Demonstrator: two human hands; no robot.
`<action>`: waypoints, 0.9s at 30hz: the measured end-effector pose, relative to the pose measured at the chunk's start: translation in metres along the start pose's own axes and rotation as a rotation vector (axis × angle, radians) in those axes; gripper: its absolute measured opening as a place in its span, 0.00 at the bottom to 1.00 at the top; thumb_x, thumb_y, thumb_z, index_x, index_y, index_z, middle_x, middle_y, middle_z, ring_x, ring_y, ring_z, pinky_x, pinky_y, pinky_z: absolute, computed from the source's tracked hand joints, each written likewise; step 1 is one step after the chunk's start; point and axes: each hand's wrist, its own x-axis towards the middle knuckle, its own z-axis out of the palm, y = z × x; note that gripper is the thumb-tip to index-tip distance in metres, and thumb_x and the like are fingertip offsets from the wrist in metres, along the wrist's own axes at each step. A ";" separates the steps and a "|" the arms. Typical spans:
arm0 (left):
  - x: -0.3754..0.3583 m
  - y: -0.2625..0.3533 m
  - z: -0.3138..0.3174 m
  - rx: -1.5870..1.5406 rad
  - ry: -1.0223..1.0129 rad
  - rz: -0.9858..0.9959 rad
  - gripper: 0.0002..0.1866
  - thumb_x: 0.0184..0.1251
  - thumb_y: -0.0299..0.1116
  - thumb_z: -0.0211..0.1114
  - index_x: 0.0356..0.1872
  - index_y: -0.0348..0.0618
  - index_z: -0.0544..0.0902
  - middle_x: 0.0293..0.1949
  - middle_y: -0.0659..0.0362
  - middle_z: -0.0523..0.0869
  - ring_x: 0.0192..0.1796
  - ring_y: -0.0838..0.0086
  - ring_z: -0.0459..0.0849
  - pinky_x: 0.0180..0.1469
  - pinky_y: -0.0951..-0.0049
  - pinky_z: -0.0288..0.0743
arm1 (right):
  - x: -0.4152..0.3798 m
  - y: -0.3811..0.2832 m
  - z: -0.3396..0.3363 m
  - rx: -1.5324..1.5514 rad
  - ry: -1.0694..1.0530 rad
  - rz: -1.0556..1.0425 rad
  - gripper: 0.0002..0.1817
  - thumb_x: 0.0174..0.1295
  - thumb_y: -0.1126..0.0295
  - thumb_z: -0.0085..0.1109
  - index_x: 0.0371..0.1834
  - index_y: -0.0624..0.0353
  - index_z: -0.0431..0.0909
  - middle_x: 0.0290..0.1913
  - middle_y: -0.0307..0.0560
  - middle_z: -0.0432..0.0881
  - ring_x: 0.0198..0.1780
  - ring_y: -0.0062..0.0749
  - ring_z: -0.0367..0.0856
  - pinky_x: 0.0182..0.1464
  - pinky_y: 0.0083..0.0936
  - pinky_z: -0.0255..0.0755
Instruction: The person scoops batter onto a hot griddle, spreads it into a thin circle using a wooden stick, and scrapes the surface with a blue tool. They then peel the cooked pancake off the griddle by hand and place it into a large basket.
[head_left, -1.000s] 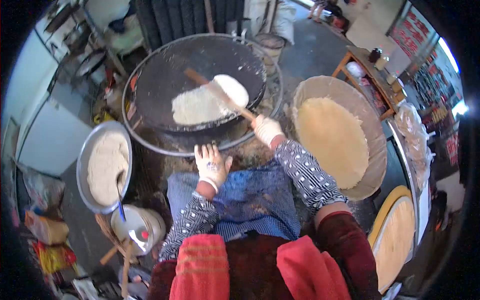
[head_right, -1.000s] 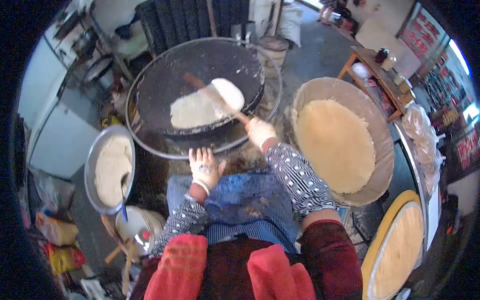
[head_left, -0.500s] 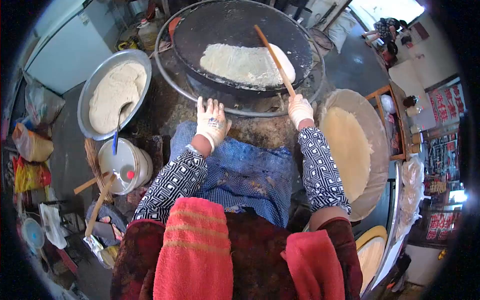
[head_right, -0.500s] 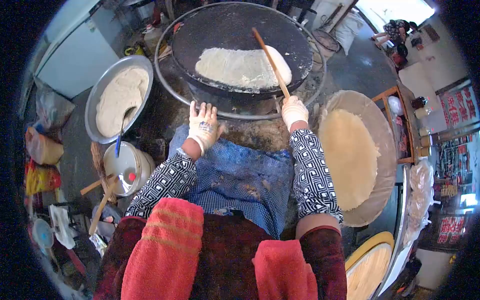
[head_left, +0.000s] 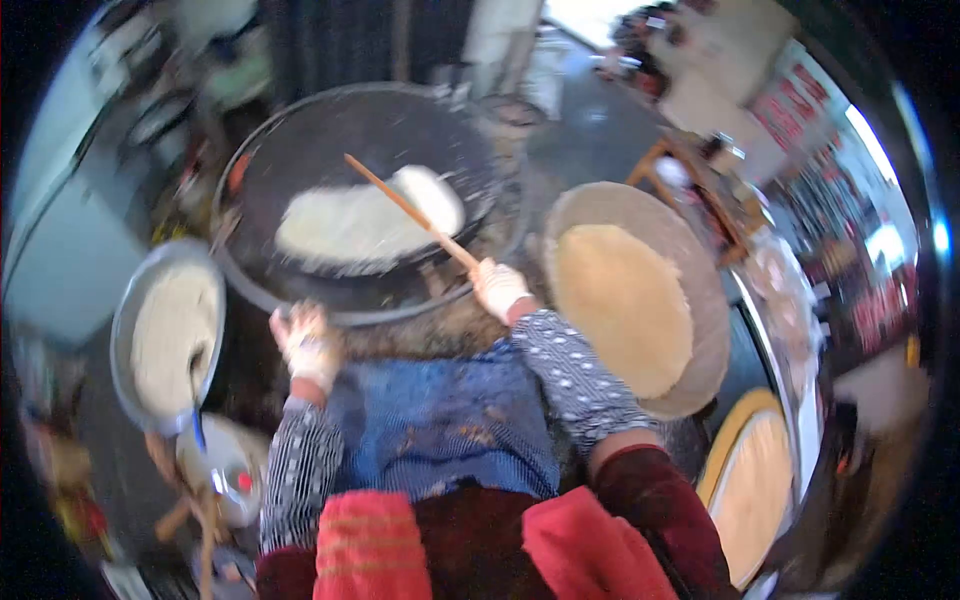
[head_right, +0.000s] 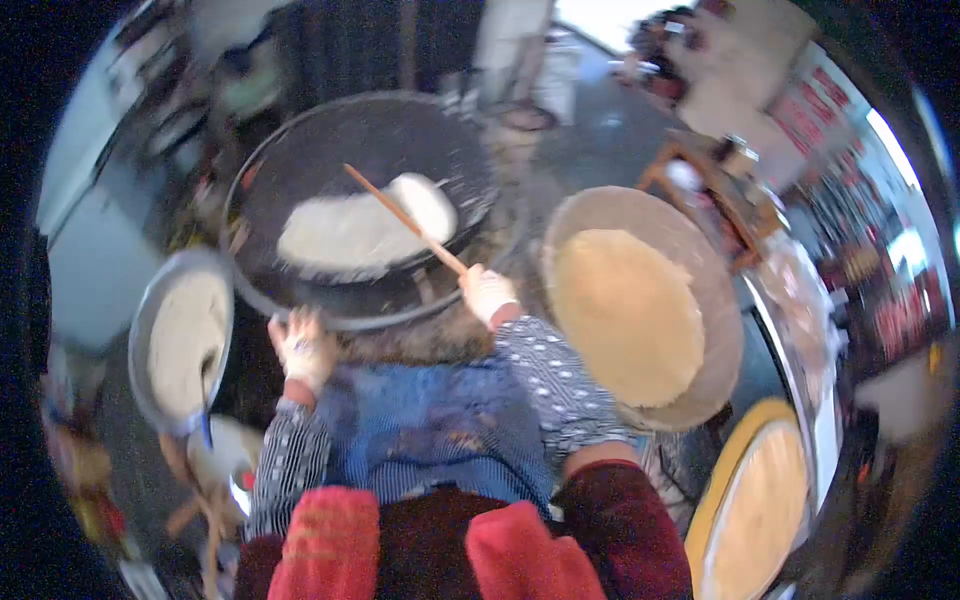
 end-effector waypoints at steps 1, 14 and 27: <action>0.002 0.000 -0.004 0.021 -0.021 -0.016 0.28 0.54 0.47 0.64 0.54 0.42 0.79 0.60 0.54 0.77 0.67 0.63 0.68 0.71 0.47 0.42 | 0.002 0.002 -0.017 0.093 -0.053 0.065 0.19 0.68 0.59 0.44 0.46 0.65 0.75 0.32 0.58 0.84 0.36 0.48 0.85 0.39 0.42 0.79; 0.005 -0.008 -0.002 0.209 -0.172 -0.205 0.25 0.60 0.46 0.59 0.57 0.48 0.75 0.63 0.60 0.73 0.67 0.64 0.67 0.68 0.43 0.49 | -0.017 -0.019 -0.016 0.296 0.024 -0.009 0.14 0.63 0.65 0.50 0.41 0.64 0.80 0.35 0.55 0.86 0.41 0.46 0.86 0.41 0.41 0.79; -0.026 0.014 0.040 0.096 -0.030 0.037 0.32 0.61 0.46 0.57 0.63 0.35 0.70 0.66 0.48 0.70 0.71 0.55 0.62 0.73 0.41 0.37 | 0.025 0.010 0.023 -0.166 -0.010 -0.107 0.18 0.68 0.58 0.44 0.41 0.63 0.76 0.36 0.57 0.85 0.39 0.48 0.85 0.42 0.42 0.79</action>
